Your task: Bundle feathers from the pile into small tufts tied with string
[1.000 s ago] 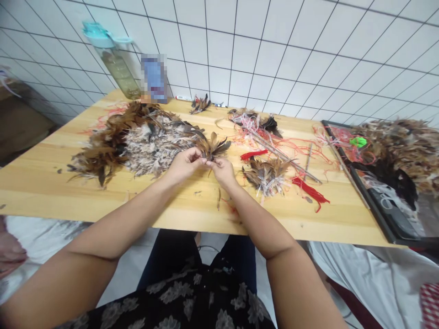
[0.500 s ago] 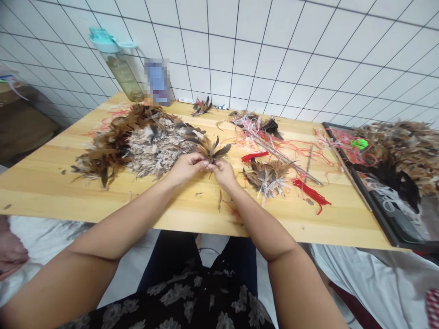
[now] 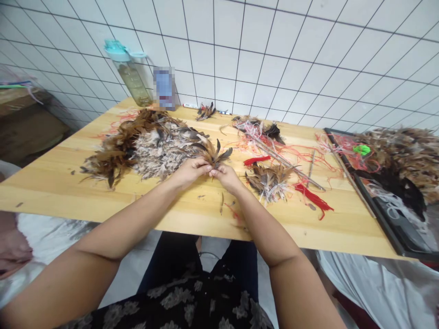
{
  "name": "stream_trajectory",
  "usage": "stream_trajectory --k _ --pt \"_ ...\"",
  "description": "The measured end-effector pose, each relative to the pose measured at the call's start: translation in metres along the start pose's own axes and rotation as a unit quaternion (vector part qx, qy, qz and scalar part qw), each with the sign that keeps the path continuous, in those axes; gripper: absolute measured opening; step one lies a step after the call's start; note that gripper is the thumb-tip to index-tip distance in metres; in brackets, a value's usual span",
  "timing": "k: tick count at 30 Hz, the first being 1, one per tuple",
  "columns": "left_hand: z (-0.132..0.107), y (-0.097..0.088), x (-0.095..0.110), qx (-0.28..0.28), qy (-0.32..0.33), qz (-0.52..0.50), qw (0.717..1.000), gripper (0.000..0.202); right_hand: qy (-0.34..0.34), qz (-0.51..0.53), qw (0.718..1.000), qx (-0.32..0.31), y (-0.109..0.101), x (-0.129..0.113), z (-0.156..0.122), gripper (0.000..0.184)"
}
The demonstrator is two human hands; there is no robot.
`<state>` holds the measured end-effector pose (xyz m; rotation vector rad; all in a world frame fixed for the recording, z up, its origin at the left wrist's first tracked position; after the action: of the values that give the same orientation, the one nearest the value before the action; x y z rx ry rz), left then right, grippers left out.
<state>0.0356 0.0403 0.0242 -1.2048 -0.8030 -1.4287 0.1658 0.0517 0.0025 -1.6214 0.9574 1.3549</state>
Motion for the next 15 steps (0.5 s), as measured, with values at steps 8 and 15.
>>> stream_trajectory --k 8,15 --pt "0.0014 0.0064 -0.0036 -0.026 -0.026 -0.062 0.997 0.032 -0.005 0.016 0.999 -0.031 0.0059 -0.0047 -0.0034 0.054" --pt "0.0017 0.0079 -0.0044 -0.036 -0.049 -0.074 0.995 0.036 -0.002 0.013 0.999 -0.041 0.0057 0.0020 -0.0013 0.027"
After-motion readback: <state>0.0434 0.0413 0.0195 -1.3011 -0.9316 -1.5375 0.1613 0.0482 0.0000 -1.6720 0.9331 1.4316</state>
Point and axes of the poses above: each hand's wrist, its own z-axis towards the middle knuckle, its own y-axis out of the palm, x = y × z, the point moved 9 cm from there along z, towards the middle knuckle, and after that the axes turned 6 degrees about y, right-handed, at the moved point
